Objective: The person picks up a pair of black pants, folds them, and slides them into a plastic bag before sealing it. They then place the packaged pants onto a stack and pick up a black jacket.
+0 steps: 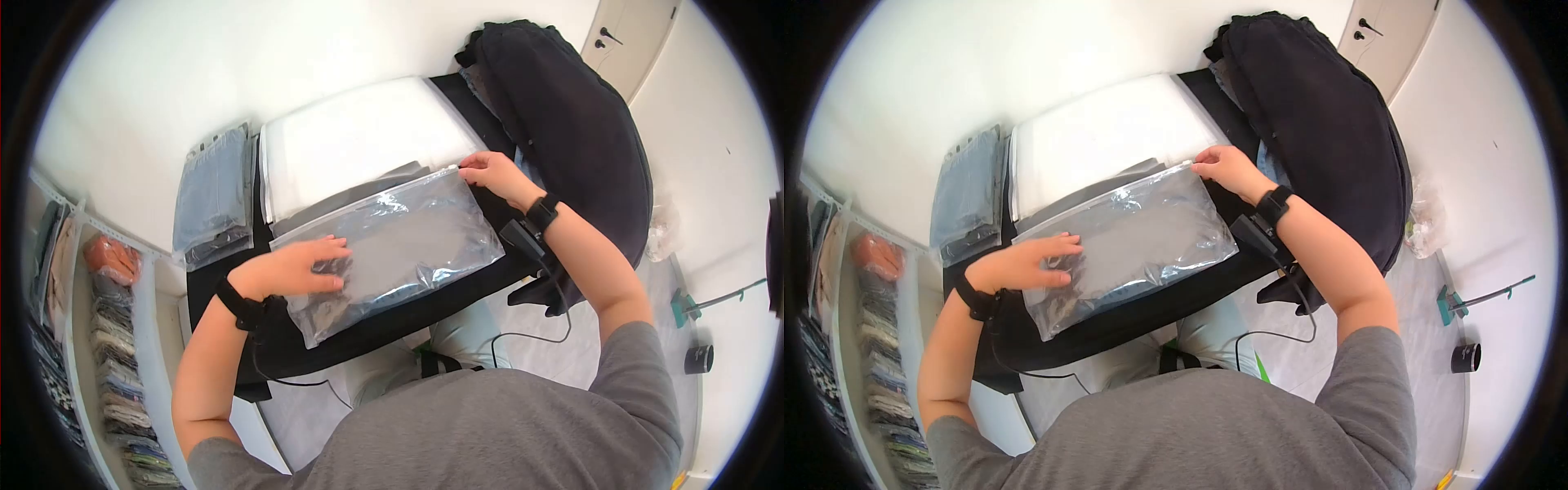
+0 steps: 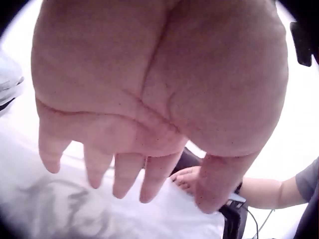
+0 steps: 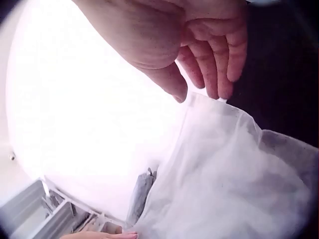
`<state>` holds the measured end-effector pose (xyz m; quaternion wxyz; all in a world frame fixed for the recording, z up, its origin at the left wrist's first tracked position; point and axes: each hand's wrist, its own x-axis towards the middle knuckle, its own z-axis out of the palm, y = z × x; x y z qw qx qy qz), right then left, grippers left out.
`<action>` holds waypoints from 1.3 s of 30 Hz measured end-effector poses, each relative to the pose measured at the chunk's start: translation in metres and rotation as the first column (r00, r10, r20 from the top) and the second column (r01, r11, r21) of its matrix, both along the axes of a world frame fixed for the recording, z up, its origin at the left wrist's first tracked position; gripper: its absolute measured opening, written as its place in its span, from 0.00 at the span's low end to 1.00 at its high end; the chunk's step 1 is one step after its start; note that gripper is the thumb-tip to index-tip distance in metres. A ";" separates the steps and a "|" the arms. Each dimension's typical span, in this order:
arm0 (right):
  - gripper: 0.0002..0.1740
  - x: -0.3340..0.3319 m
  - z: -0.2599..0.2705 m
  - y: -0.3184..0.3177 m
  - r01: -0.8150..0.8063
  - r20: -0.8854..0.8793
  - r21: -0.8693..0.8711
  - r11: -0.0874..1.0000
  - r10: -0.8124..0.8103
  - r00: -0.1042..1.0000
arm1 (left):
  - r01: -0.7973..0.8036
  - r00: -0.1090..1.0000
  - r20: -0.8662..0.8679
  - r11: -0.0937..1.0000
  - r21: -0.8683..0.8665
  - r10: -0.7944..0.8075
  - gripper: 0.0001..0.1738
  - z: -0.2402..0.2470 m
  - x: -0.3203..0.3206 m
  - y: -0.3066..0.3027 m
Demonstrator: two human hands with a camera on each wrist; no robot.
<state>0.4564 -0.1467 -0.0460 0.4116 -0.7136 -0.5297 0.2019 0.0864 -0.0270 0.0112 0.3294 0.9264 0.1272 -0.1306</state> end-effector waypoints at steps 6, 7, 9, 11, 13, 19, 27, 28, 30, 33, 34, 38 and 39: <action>0.07 0.006 -0.003 0.017 -0.069 -0.450 -0.196 0.978 -0.027 0.893 | -0.048 0.938 0.344 0.966 0.252 -0.044 0.19 0.031 0.095 0.006; 0.07 0.007 -0.002 0.018 -0.070 -0.441 -0.189 0.979 -0.021 0.897 | -0.053 0.921 0.387 0.964 0.261 -0.054 0.17 0.031 0.117 0.004; 0.07 0.005 -0.002 0.019 -0.075 -0.480 -0.195 0.978 -0.029 0.877 | -0.147 0.887 0.461 0.954 0.263 0.010 0.15 0.015 0.158 0.003; 0.07 0.006 -0.007 0.020 -0.078 -0.473 -0.190 0.979 -0.022 0.881 | -0.200 0.883 0.469 0.925 0.322 0.027 0.14 -0.015 0.194 0.012; 0.06 0.006 -0.011 0.021 -0.076 -0.534 -0.157 0.985 -0.020 0.845 | -0.220 0.891 0.450 0.923 0.316 0.058 0.14 -0.034 0.214 0.012; 0.06 0.007 -0.014 0.017 -0.085 -0.588 -0.145 0.986 -0.016 0.809 | -0.314 0.843 0.517 0.918 0.244 0.151 0.12 -0.063 0.237 0.017; 0.08 0.006 -0.019 0.016 -0.064 -0.577 -0.117 0.991 -0.015 0.817 | -0.362 0.877 0.429 0.885 0.292 0.217 0.11 -0.051 0.235 0.011; 0.08 0.004 -0.019 0.016 -0.066 -0.579 -0.121 0.990 -0.016 0.815 | -0.377 0.887 0.389 0.878 0.297 0.249 0.11 -0.046 0.232 0.009; 0.07 0.003 -0.017 0.021 -0.077 -0.558 -0.108 0.991 0.004 0.830 | -0.357 0.912 0.335 0.860 0.364 0.236 0.12 -0.039 0.224 0.014; 0.07 0.011 -0.021 0.025 -0.009 -0.547 -0.149 0.989 -0.075 0.834 | -0.245 0.967 0.177 0.851 0.464 0.182 0.16 -0.027 0.197 0.032; 0.07 0.013 -0.020 0.024 0.016 -0.541 -0.160 0.987 -0.102 0.835 | -0.139 0.984 0.167 0.840 0.524 0.059 0.15 -0.031 0.183 0.049; 0.07 0.018 -0.026 0.027 -0.018 -0.526 -0.188 0.982 -0.085 0.846 | -0.033 0.999 -0.020 0.868 0.495 0.050 0.17 -0.009 0.108 0.074; 0.07 0.018 -0.026 0.028 -0.022 -0.530 -0.193 0.981 -0.085 0.844 | -0.137 0.984 -0.057 0.917 0.374 0.170 0.15 -0.006 0.088 0.079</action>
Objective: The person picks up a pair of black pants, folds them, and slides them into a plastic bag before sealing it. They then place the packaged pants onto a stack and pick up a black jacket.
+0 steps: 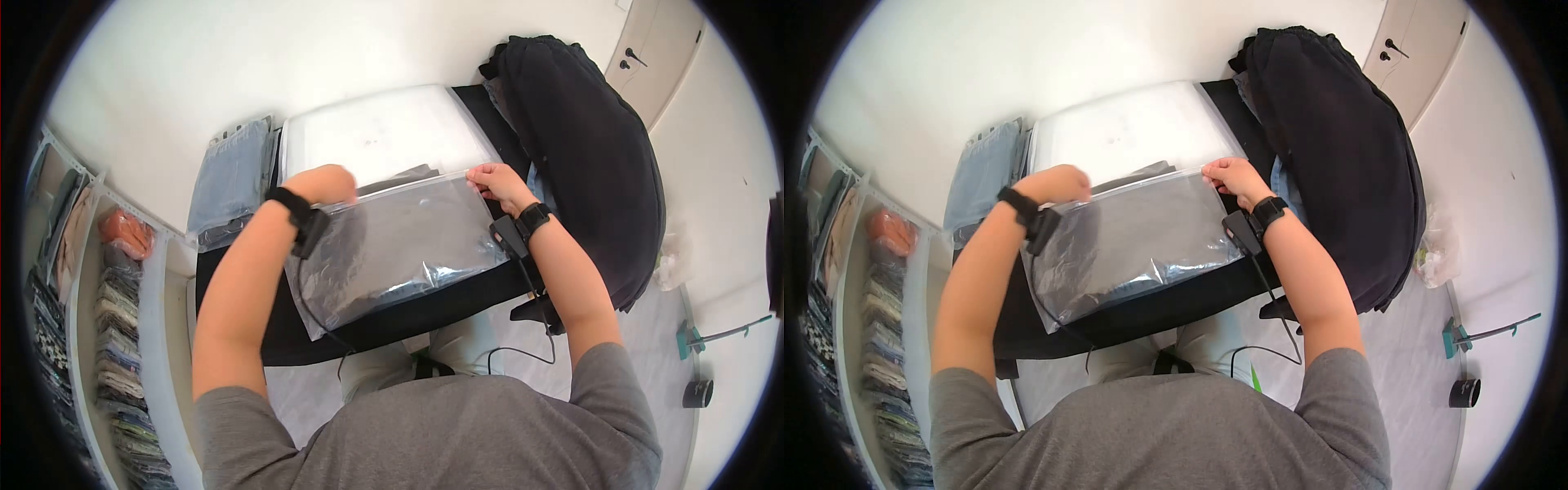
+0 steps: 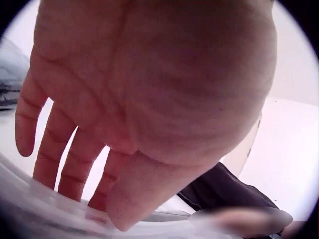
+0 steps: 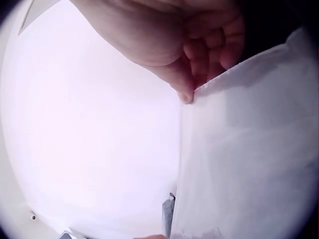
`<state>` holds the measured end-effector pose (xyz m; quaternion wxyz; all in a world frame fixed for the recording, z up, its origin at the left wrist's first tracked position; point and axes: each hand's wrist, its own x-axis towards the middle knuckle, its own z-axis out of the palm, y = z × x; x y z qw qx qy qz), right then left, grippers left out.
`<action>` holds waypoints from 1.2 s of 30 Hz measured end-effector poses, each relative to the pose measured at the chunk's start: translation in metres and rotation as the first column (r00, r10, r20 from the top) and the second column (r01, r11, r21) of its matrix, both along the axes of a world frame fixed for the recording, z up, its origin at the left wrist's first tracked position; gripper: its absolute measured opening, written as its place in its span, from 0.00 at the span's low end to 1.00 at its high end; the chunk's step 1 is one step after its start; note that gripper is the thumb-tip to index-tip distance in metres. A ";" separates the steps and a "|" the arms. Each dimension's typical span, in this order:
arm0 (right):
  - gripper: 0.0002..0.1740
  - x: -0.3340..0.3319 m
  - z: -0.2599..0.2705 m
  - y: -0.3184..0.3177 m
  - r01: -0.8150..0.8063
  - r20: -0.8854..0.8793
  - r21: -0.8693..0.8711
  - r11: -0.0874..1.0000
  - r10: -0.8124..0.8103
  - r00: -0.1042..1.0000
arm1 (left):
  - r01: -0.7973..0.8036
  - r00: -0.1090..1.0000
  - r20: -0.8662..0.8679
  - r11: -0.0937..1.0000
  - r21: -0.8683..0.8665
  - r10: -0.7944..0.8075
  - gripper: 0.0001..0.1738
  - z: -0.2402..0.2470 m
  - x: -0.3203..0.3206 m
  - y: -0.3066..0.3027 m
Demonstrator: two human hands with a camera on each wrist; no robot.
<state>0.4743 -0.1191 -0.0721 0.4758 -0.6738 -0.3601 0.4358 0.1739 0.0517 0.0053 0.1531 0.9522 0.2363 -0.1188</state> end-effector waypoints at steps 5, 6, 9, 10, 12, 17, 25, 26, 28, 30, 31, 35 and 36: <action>0.07 -0.001 -0.004 0.004 0.008 0.008 -0.018 1.000 -0.008 1.000 | -0.289 0.957 -0.053 0.944 -0.159 0.284 0.12 0.001 -0.091 0.007; 0.07 -0.001 -0.003 0.005 0.011 0.009 -0.021 1.000 -0.010 1.000 | -0.356 0.934 -0.083 0.907 -0.226 0.346 0.11 0.001 -0.104 0.006; 0.07 -0.004 -0.002 0.008 -0.007 0.014 -0.029 1.000 0.008 1.000 | -0.497 0.853 -0.049 0.778 -0.386 0.520 0.09 -0.004 -0.134 0.000; 0.07 -0.005 -0.001 0.010 -0.015 0.032 -0.032 0.999 0.016 0.999 | -0.502 0.849 -0.053 0.772 -0.390 0.526 0.09 -0.007 -0.137 -0.004; 0.08 -0.010 0.007 0.006 -0.018 0.046 -0.038 0.999 0.020 0.999 | -0.451 0.859 0.033 0.786 -0.424 0.511 0.10 -0.019 -0.143 -0.008; 0.13 -0.036 0.043 -0.050 -0.188 0.680 0.331 0.925 -0.095 0.727 | -0.323 0.729 0.676 0.925 0.199 0.109 0.13 -0.021 -0.149 -0.081; 0.35 -0.106 0.033 -0.125 -0.538 0.920 -0.087 0.839 0.274 0.279 | -0.187 0.894 0.445 0.942 0.278 0.046 0.37 -0.045 -0.129 -0.196; 0.39 -0.104 0.027 -0.121 -0.535 0.893 -0.062 0.842 0.287 0.347 | -0.252 0.907 0.406 0.919 0.304 0.114 0.41 -0.048 -0.125 -0.199; 0.43 -0.101 0.023 -0.114 -0.527 0.859 -0.038 0.849 0.297 0.417 | -0.268 0.924 0.350 0.913 0.308 0.154 0.46 -0.050 -0.119 -0.200; 0.46 -0.099 0.024 -0.108 -0.526 0.832 -0.050 0.849 0.327 0.448 | -0.335 0.885 0.402 0.921 0.198 0.235 0.47 -0.056 -0.115 -0.196; 0.46 -0.097 0.024 -0.107 -0.533 0.832 -0.050 0.844 0.331 0.445 | -0.330 0.886 0.402 0.922 0.202 0.229 0.47 -0.058 -0.116 -0.192; 0.46 -0.089 0.019 -0.105 -0.526 0.795 -0.029 0.850 0.338 0.503 | -0.272 0.878 0.460 0.931 0.243 0.136 0.40 -0.060 -0.122 -0.179; 0.45 -0.085 0.017 -0.104 -0.521 0.778 0.029 0.853 0.308 0.547 | -0.251 0.870 0.483 0.933 0.257 0.101 0.36 -0.059 -0.123 -0.175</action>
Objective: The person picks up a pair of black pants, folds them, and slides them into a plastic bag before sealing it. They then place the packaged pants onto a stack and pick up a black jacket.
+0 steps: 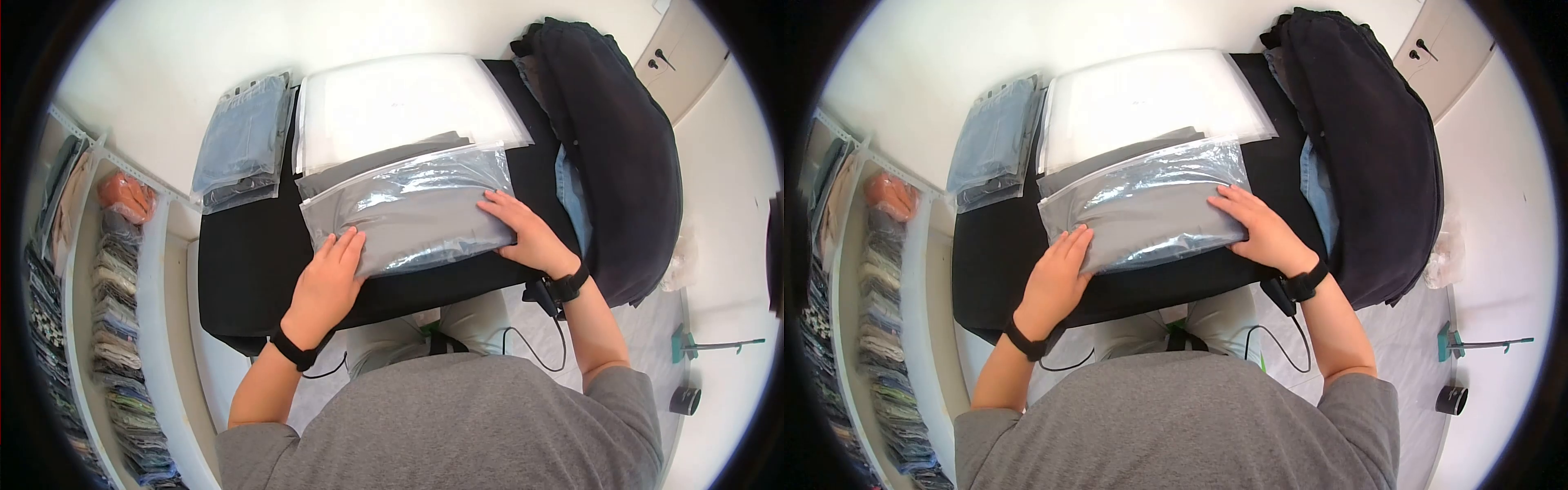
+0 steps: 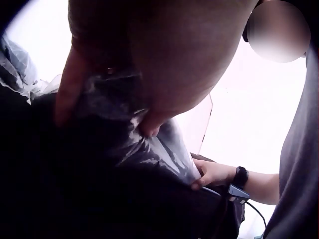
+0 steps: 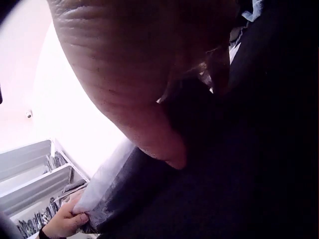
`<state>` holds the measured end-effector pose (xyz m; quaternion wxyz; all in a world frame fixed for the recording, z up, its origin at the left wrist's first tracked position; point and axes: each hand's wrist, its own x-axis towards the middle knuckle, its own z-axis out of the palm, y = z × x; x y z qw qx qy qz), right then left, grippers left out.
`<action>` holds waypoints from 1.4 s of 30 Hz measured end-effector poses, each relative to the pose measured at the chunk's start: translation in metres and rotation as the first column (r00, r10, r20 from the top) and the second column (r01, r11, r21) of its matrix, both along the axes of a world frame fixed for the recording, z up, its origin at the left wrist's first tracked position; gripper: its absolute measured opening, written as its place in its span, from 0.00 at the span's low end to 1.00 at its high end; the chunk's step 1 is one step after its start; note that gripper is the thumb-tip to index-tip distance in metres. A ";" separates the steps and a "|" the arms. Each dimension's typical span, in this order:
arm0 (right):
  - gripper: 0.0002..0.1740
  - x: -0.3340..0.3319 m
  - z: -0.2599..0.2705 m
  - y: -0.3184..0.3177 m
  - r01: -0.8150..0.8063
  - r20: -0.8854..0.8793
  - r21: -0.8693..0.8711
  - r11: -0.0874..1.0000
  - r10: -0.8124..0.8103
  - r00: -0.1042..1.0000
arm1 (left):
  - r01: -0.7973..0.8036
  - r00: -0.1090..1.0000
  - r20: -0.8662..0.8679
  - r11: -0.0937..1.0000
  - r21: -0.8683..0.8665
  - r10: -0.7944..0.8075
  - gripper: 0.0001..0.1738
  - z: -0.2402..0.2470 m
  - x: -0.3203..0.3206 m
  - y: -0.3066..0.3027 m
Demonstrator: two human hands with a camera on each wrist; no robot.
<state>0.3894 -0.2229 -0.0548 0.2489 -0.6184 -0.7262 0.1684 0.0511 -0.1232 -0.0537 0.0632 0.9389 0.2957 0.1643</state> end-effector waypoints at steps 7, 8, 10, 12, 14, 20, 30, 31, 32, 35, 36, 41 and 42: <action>0.34 -0.004 0.025 -0.018 0.195 -0.284 0.051 0.979 -0.173 0.943 | -0.004 0.995 0.096 0.967 -0.254 0.029 0.15 0.059 -0.006 0.020; 0.33 -0.007 0.036 -0.023 0.206 -0.295 0.068 0.976 -0.177 0.939 | 0.072 0.980 0.197 0.980 -0.186 -0.035 0.14 0.068 -0.012 0.022; 0.32 -0.020 0.067 -0.038 0.230 -0.336 0.120 0.966 -0.178 0.925 | 0.016 0.985 0.161 0.898 -0.441 0.062 0.14 0.106 -0.027 0.015; 0.31 -0.027 0.079 -0.048 0.140 -0.700 0.234 0.962 0.067 0.711 | 0.087 0.970 0.234 0.816 -0.571 0.061 0.14 0.120 -0.043 0.020; 0.33 -0.023 0.077 -0.046 0.054 -0.733 0.196 0.979 0.109 0.671 | 0.105 0.977 0.207 0.727 -0.679 0.053 0.16 0.129 -0.054 0.033; 0.21 -0.011 0.014 -0.012 0.030 -0.721 -0.205 0.978 -0.171 0.672 | 0.142 0.873 0.404 0.648 -0.748 0.275 0.24 0.104 -0.059 0.069; 0.23 -0.023 0.000 0.006 0.038 -0.811 -0.093 0.995 -0.098 0.577 | 0.410 0.631 0.702 0.627 -0.663 0.330 0.47 0.009 -0.064 0.051; 0.22 -0.025 0.002 0.006 0.038 -0.764 -0.082 0.996 -0.088 0.639 | 0.353 0.670 0.642 0.600 -0.718 0.373 0.37 0.008 -0.064 0.053; 0.22 -0.024 -0.002 0.008 0.035 -0.765 -0.084 0.996 -0.087 0.639 | 0.294 0.704 0.577 0.569 -0.768 0.414 0.28 0.007 -0.062 0.055; 0.20 -0.023 -0.012 0.010 0.114 -0.751 -0.086 0.990 -0.140 0.645 | 0.272 0.601 0.682 0.695 -0.665 0.417 0.18 0.008 -0.047 0.053; 0.19 -0.023 -0.007 0.009 0.163 -0.759 -0.080 0.983 -0.166 0.630 | 0.258 0.562 0.710 0.726 -0.638 0.425 0.19 0.011 -0.044 0.054; 0.19 -0.027 0.027 0.003 0.232 -0.825 -0.223 0.947 -0.310 0.472 | 0.178 0.641 0.577 0.633 -0.753 0.506 0.20 0.042 -0.031 0.047; 0.19 -0.024 0.020 0.005 0.233 -0.822 -0.241 0.942 -0.326 0.467 | 0.176 0.645 0.565 0.619 -0.765 0.514 0.20 0.033 -0.032 0.052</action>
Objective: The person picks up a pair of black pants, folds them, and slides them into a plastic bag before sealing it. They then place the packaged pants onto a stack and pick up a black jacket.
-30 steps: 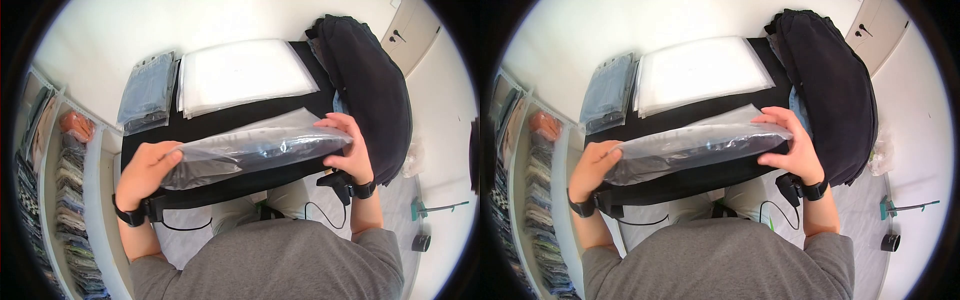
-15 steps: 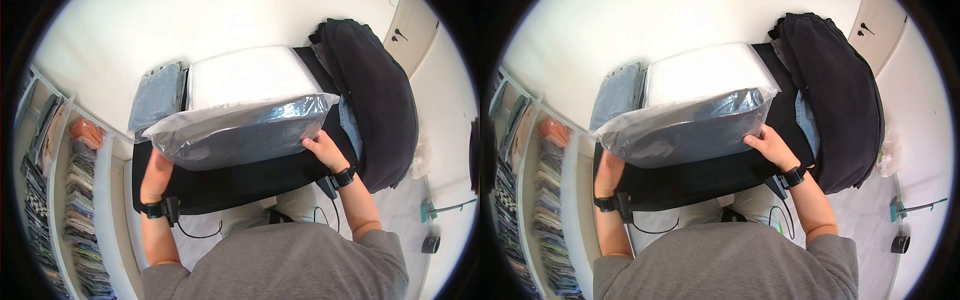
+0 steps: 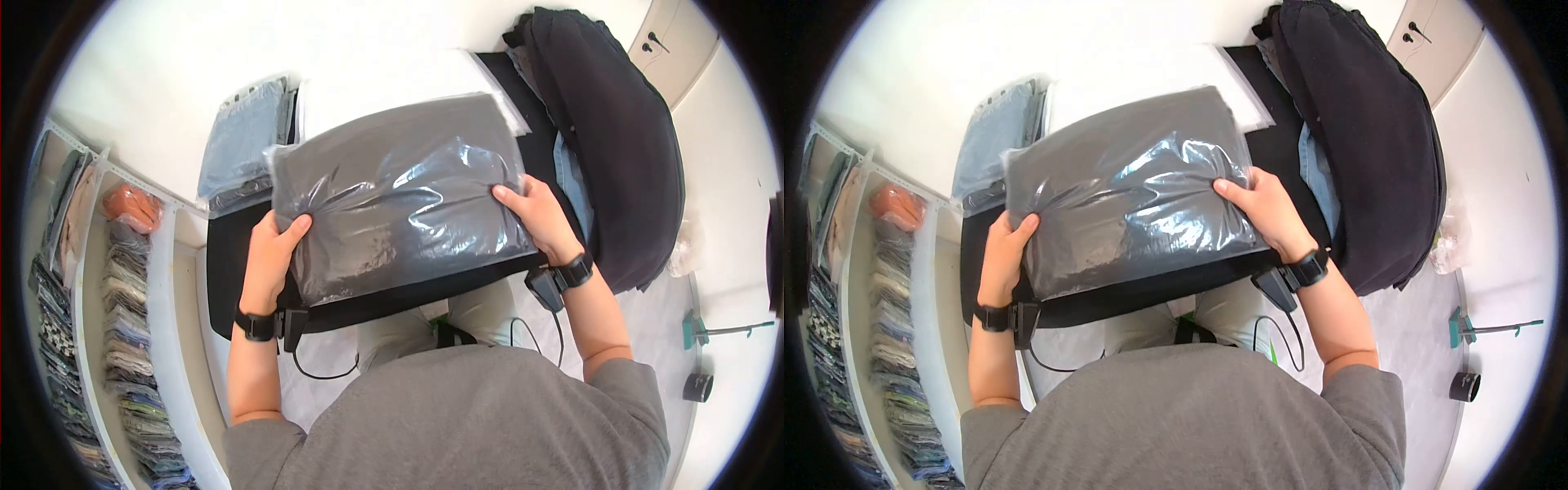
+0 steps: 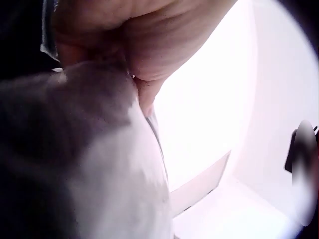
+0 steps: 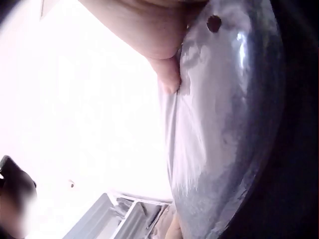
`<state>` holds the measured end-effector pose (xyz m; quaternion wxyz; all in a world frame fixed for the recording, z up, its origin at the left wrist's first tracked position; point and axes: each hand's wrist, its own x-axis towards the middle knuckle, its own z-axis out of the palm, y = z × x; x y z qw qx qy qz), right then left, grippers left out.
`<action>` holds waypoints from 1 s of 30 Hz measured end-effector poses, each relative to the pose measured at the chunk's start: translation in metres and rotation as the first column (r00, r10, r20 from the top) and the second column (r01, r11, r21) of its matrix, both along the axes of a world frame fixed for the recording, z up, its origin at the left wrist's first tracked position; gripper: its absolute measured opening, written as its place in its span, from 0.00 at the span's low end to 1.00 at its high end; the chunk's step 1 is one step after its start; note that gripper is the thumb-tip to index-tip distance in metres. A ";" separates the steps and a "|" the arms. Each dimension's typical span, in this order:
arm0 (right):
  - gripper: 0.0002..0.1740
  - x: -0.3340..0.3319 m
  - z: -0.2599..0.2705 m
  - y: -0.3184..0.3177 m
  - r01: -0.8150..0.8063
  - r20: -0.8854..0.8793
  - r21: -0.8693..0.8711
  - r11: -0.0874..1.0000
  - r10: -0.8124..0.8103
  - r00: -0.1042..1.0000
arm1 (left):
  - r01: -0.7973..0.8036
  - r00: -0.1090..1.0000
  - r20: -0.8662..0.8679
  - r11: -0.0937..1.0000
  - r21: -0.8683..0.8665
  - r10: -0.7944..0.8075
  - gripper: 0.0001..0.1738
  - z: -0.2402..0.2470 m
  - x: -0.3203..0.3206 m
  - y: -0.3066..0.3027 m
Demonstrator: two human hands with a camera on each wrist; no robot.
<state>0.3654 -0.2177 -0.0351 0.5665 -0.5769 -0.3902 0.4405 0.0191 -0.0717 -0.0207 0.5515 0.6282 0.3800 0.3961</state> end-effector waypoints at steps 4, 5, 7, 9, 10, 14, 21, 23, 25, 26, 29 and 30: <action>0.25 0.015 -0.032 0.002 0.086 0.159 -0.376 0.923 -0.028 0.987 | 0.037 0.919 -0.343 0.910 -0.413 -0.193 0.22 -0.052 -0.010 0.018; 0.27 0.015 -0.034 -0.007 0.043 -0.027 -0.270 0.962 -0.052 0.998 | 0.064 0.963 -0.200 0.873 -0.484 -0.182 0.22 -0.056 -0.015 0.017; 0.38 0.016 -0.035 -0.021 -0.042 -0.402 -0.099 0.994 -0.001 0.916 | 0.101 0.983 -0.078 0.840 -0.534 -0.168 0.25 -0.060 -0.017 0.019; 0.41 0.010 -0.044 -0.033 -0.028 -0.322 -0.086 0.996 -0.001 0.947 | 0.119 0.982 -0.055 0.823 -0.555 -0.179 0.26 -0.059 -0.017 0.018; 0.45 0.007 -0.049 -0.038 -0.012 -0.238 -0.065 0.998 -0.003 0.971 | 0.141 0.981 -0.030 0.810 -0.569 -0.192 0.27 -0.057 -0.016 0.019; 0.48 -0.016 -0.048 -0.038 0.107 -0.162 0.038 0.993 -0.100 0.982 | 0.283 0.959 0.208 0.733 -0.619 -0.194 0.27 -0.052 -0.007 0.022; 0.39 -0.004 -0.052 -0.043 0.147 -0.262 0.070 0.987 -0.124 0.957 | 0.445 0.895 0.277 0.654 -0.612 -0.351 0.24 -0.044 0.004 -0.005; 0.38 -0.005 -0.050 -0.045 0.141 -0.260 0.074 0.987 -0.118 0.958 | 0.426 0.902 0.324 0.699 -0.574 -0.285 0.25 -0.043 0.002 -0.019; 0.36 -0.009 -0.045 -0.044 0.148 -0.273 0.100 0.984 -0.116 0.955 | 0.389 0.903 0.378 0.757 -0.525 -0.202 0.25 -0.040 -0.001 -0.033; 0.36 -0.010 -0.038 -0.040 0.143 -0.269 0.109 0.984 -0.109 0.957 | 0.388 0.902 0.381 0.764 -0.516 -0.201 0.25 -0.039 -0.005 -0.038; 0.34 -0.012 -0.015 -0.029 0.090 -0.353 0.122 0.988 -0.041 0.935 | 0.280 0.891 0.453 0.816 -0.506 -0.025 0.24 -0.034 -0.022 -0.046; 0.32 -0.011 -0.009 -0.024 0.042 -0.294 0.172 0.984 0.011 0.956 | 0.276 0.892 0.451 0.820 -0.502 -0.024 0.24 -0.028 -0.027 -0.047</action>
